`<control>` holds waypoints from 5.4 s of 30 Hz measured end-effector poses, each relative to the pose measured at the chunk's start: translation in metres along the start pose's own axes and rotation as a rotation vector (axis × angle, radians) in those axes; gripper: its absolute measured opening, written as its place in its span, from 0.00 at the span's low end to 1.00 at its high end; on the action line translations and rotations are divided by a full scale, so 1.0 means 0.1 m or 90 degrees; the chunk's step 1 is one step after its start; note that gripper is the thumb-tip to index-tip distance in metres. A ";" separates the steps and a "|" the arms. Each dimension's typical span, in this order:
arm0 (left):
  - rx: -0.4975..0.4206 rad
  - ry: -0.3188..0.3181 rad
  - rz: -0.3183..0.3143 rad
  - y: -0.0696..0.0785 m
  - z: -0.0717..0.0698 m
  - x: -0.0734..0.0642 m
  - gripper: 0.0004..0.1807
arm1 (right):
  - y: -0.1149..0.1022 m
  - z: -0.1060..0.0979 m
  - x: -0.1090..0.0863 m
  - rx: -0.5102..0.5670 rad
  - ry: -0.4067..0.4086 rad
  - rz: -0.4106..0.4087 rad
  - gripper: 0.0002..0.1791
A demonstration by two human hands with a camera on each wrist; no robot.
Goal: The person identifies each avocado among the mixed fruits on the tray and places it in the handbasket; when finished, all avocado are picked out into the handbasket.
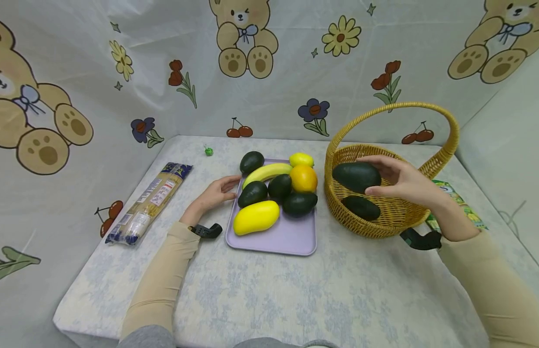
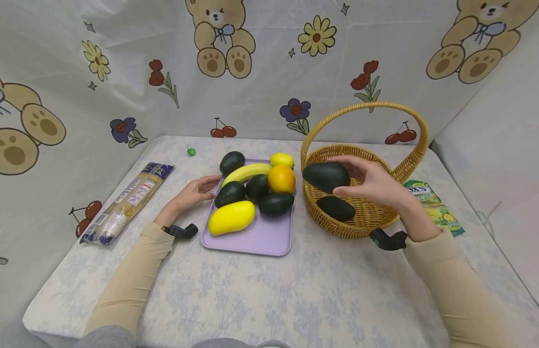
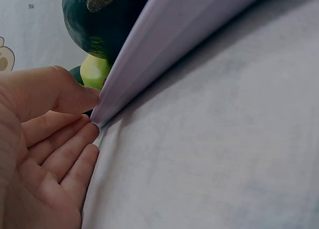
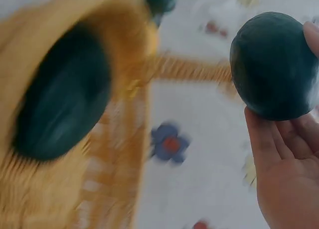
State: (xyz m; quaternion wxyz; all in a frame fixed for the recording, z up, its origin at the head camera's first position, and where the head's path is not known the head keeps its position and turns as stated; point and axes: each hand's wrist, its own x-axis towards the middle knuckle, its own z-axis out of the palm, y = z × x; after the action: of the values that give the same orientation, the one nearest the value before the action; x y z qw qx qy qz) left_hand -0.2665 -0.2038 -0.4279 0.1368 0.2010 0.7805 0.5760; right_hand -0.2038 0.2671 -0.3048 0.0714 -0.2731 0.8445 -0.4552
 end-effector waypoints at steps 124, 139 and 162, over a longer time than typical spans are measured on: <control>0.020 -0.008 0.018 0.13 0.03 -0.05 0.31 | 0.19 1.46 0.66 -0.172 0.053 -0.016 0.34; 0.004 -0.010 0.015 0.13 0.02 -0.06 0.31 | 0.19 1.51 0.55 -0.145 -0.039 0.024 0.39; 0.007 -0.009 0.007 0.14 0.03 -0.08 0.31 | -0.14 1.30 0.46 -0.141 -0.047 -0.073 0.38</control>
State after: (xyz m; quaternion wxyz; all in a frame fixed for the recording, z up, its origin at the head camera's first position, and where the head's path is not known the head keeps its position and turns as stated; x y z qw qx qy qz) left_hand -0.2561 -0.2010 -0.4153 0.1377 0.2102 0.7814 0.5712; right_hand -0.1889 0.1421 -0.3620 0.0457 -0.3439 0.8694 -0.3519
